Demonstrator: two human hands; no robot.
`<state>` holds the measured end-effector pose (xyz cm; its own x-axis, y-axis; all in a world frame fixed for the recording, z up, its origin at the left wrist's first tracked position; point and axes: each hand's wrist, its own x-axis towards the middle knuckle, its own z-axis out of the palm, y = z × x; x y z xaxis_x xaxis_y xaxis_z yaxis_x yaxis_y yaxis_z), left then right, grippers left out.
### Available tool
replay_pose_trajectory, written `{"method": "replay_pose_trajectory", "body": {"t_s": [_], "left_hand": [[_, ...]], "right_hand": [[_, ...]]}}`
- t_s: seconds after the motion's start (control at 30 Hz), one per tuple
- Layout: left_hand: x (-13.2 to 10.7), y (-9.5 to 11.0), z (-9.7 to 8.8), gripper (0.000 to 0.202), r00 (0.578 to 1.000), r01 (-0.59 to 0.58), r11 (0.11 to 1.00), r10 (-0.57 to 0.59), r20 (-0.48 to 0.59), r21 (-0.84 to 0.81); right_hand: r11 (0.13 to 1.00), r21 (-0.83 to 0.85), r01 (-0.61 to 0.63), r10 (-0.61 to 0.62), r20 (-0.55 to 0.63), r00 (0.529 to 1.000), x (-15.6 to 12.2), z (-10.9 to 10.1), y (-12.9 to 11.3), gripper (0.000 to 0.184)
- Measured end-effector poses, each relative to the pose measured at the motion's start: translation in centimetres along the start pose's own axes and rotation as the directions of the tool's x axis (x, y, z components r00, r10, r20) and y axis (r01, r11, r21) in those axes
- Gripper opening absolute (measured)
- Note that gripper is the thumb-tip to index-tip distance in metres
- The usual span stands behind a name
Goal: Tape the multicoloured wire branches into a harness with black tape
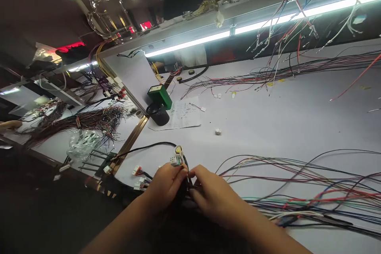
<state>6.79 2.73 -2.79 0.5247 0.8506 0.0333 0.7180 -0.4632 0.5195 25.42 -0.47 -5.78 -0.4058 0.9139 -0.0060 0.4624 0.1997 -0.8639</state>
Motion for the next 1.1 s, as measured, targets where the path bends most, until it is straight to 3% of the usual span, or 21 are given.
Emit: {"method": "replay_pose_trajectory", "body": {"t_s": [0.1, 0.2, 0.3, 0.43, 0.53, 0.6, 0.67, 0.73, 0.8, 0.87, 0.93, 0.97, 1.03, 1.1], "left_hand": [[0.6, 0.4, -0.3, 0.032, 0.969, 0.237, 0.965, -0.228, 0.091, -0.112], [0.4, 0.3, 0.0, 0.032, 0.938, 0.346, 0.921, -0.331, 0.105, -0.181], [-0.7, 0.1, 1.1, 0.033, 0.913, 0.406, 0.886, -0.407, 0.045, -0.224], [-2.1, 0.4, 2.2, 0.036, 0.888, 0.403, 0.810, -0.458, -0.032, -0.426], [-2.6, 0.5, 2.5, 0.037, 0.870, 0.371, 0.733, -0.489, -0.063, -0.571], [-2.9, 0.4, 2.9, 0.038, 0.849, 0.361, 0.667, -0.524, -0.066, -0.652], [-3.3, 0.0, 3.3, 0.039, 0.845, 0.338, 0.621, -0.531, -0.062, -0.707], [-3.9, -0.4, 3.5, 0.037, 0.878, 0.271, 0.668, -0.467, -0.107, -0.693], [-4.3, -0.8, 3.3, 0.033, 0.932, 0.152, 0.796, -0.313, -0.184, -0.586], [-4.5, -1.0, 2.8, 0.028, 0.971, -0.041, 0.912, -0.060, -0.230, -0.409], [-4.5, -1.0, 2.0, 0.020, 0.950, -0.273, 0.944, 0.234, -0.207, -0.186], [-4.5, -1.0, 1.7, 0.015, 0.917, -0.367, 0.928, 0.351, -0.191, -0.059], [-4.5, -0.7, 1.4, 0.007, 0.841, -0.483, 0.855, 0.513, -0.171, 0.190], [-4.5, -0.3, 1.5, 0.003, 0.775, -0.510, 0.766, 0.607, -0.178, 0.390]], "right_hand": [[0.993, -0.098, 0.068, -0.079, -0.110, 0.991, -1.3, 1.7, 0.6, 0.020], [0.936, -0.326, 0.134, -0.219, -0.240, 0.946, -1.4, 3.5, 1.7, 0.018], [0.855, -0.485, 0.183, -0.317, -0.210, 0.925, -1.4, 4.1, 2.3, 0.016], [0.866, -0.447, 0.224, -0.311, -0.130, 0.942, -1.0, 3.5, 1.6, 0.044], [0.874, -0.392, 0.285, -0.358, -0.125, 0.925, -0.9, 3.3, 1.1, 0.047], [0.948, -0.225, 0.224, -0.263, -0.162, 0.951, -1.0, 3.1, 1.2, 0.039], [0.997, 0.005, 0.073, -0.071, -0.168, 0.983, -1.2, 2.5, 1.5, 0.036], [0.984, 0.166, -0.067, 0.084, -0.098, 0.992, -1.1, 1.5, 2.0, 0.033], [0.981, 0.159, -0.109, 0.114, -0.024, 0.993, -0.4, 0.0, 2.4, 0.036], [1.000, -0.015, -0.020, 0.020, 0.033, 0.999, 0.9, -1.6, 2.7, 0.045], [0.932, -0.282, 0.228, -0.193, 0.148, 0.970, 2.8, -3.0, 2.8, 0.054], [0.831, -0.396, 0.390, -0.312, 0.247, 0.917, 3.8, -3.6, 2.8, 0.054], [0.574, -0.505, 0.645, -0.477, 0.434, 0.764, 5.9, -4.0, 2.4, 0.045], [0.377, -0.509, 0.774, -0.567, 0.534, 0.627, 7.7, -3.6, 1.6, 0.029]]}}
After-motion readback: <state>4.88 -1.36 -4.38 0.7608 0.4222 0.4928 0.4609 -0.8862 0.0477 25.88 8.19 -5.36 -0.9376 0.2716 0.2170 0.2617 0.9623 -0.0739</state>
